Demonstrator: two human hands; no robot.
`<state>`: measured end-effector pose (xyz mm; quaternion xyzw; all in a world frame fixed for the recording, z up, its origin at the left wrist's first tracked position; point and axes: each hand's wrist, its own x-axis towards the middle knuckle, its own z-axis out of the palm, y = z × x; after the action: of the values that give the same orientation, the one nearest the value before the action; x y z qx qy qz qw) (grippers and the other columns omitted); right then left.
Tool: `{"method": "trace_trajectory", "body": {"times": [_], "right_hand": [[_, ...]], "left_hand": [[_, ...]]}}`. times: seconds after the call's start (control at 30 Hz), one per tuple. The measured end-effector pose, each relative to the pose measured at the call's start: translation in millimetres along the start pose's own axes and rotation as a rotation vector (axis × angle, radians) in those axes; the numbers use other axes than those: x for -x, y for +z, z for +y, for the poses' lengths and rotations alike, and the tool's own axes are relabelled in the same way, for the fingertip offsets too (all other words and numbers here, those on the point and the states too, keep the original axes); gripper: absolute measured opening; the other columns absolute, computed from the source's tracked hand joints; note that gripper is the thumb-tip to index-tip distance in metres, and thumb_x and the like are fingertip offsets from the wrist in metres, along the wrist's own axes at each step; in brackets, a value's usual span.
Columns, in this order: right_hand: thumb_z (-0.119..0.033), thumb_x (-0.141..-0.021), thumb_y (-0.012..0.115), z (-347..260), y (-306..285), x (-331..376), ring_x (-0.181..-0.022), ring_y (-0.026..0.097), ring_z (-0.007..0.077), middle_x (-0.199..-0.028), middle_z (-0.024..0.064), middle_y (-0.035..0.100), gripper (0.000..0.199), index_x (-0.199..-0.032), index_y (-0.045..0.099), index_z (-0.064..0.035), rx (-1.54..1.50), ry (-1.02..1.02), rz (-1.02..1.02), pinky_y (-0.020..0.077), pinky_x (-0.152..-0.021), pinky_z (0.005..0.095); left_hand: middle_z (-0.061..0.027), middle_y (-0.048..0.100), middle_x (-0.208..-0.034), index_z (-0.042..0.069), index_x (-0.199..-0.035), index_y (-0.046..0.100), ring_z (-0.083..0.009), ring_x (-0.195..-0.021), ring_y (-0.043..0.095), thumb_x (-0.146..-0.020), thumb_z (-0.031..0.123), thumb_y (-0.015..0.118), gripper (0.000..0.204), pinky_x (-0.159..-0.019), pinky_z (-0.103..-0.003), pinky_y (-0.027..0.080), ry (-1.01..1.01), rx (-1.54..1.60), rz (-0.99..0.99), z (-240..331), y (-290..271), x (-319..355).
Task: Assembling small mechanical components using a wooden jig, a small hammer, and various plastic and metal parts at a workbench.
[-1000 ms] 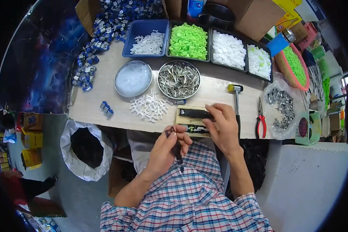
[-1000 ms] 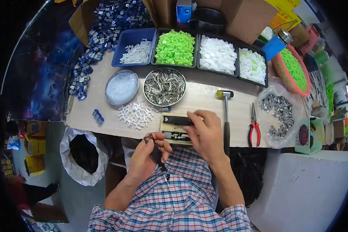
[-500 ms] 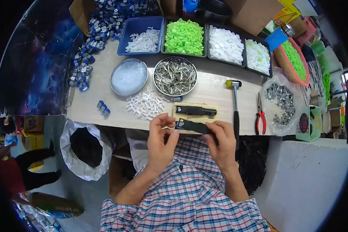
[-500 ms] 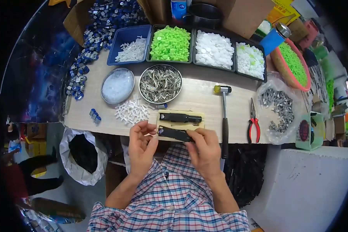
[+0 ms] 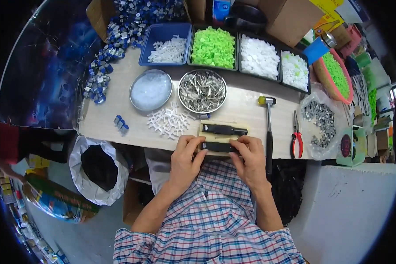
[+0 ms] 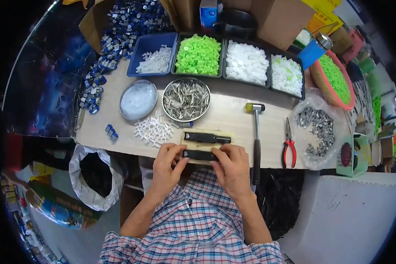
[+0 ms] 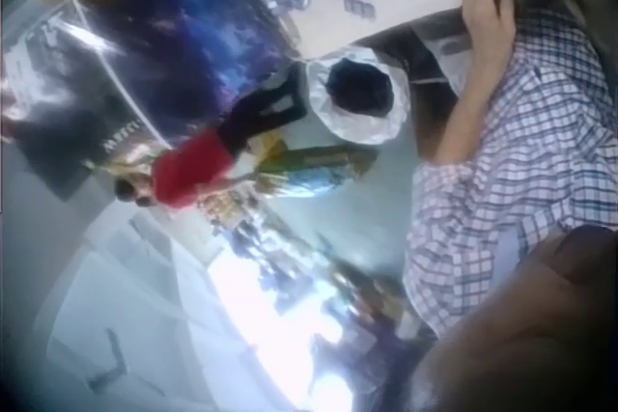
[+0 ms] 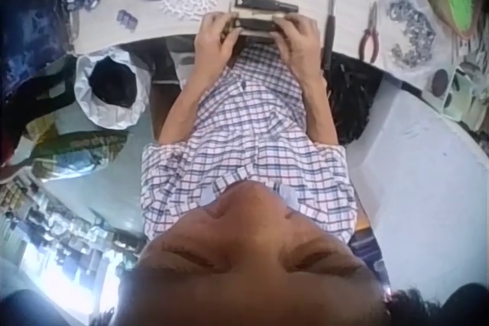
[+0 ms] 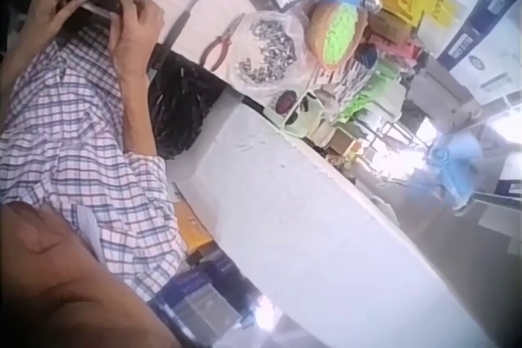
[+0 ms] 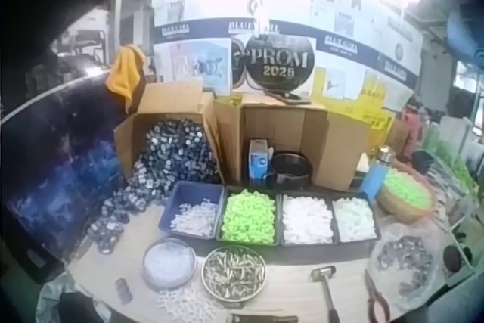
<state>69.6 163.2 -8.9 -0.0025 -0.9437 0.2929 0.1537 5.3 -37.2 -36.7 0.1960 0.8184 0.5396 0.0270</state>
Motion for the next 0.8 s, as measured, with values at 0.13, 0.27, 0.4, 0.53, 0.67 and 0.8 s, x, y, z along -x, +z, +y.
{"method": "trace_trajectory", "body": {"times": [0.13,0.27,0.4,0.53,0.67,0.8], "right_hand": [[-0.001,-0.077,0.079,5.1,0.3,5.0,-0.102,0.060,0.0329,-0.109,0.0151,0.063,0.037,-0.113,0.071,-0.0038,-0.003,-0.014,-0.003,0.0512,-0.087,0.0407],[-0.001,-0.080,0.077,0.6,-12.9,8.8,-0.103,0.061,0.0347,-0.114,0.0165,0.062,0.040,-0.118,0.068,-0.0032,-0.001,0.046,0.116,0.0514,-0.088,0.0405],[0.000,-0.088,0.068,36.3,-28.4,40.1,-0.102,0.061,0.0393,-0.117,0.0224,0.059,0.043,-0.131,0.059,0.0015,0.337,0.260,0.267,0.0516,-0.086,0.0418],[-0.001,-0.089,0.067,47.2,-23.5,63.2,-0.097,0.061,0.0412,-0.119,0.0247,0.055,0.050,-0.137,0.055,0.0000,0.279,0.364,0.168,0.0514,-0.086,0.0455],[-0.003,-0.098,0.058,28.5,-33.8,68.7,-0.084,0.062,0.0302,-0.104,0.0219,0.061,0.042,-0.139,0.054,0.0021,0.066,0.448,0.175,0.0516,-0.076,0.0380],[-0.002,-0.100,0.056,-13.4,-43.8,89.8,-0.081,0.071,0.0291,-0.101,0.0231,0.070,0.039,-0.139,0.054,0.0056,-0.167,0.497,0.042,0.0535,-0.074,0.0347]], "left_hand": [[-0.0134,0.058,-0.105,0.001,-0.119,0.065,-0.0241,-0.081,0.064,-0.087,0.002,0.072,0.033,-0.067,-0.033,0.052,-0.017,0.011,-0.071,7.3,-4.7,-3.0],[-0.0130,0.060,-0.109,0.000,-0.122,0.065,-0.0245,-0.088,0.062,-0.086,0.002,0.073,0.037,-0.074,-0.033,0.051,0.140,-0.111,0.041,5.7,-5.3,-3.8],[-0.0221,0.053,-0.138,-0.002,-0.133,0.059,-0.0425,-0.128,0.052,-0.084,0.012,0.077,0.054,-0.104,-0.048,0.045,0.428,-0.412,-0.059,31.0,4.0,-20.6],[-0.0261,0.037,-0.157,-0.008,-0.141,0.050,-0.0428,-0.150,0.029,-0.077,0.032,0.082,0.082,-0.119,-0.054,0.031,0.428,-0.658,-0.324,37.1,21.6,-20.4],[-0.0261,0.041,-0.155,-0.009,-0.141,0.050,-0.0397,-0.148,0.034,-0.082,0.030,0.075,0.075,-0.119,-0.055,0.032,0.461,-0.835,-0.345,25.5,29.5,-15.1],[-0.0268,0.049,-0.149,-0.008,-0.141,0.049,-0.0397,-0.143,0.043,-0.089,0.021,0.059,0.060,-0.119,-0.051,0.035,0.612,-0.964,-0.153,-2.4,45.9,-14.6]]}}
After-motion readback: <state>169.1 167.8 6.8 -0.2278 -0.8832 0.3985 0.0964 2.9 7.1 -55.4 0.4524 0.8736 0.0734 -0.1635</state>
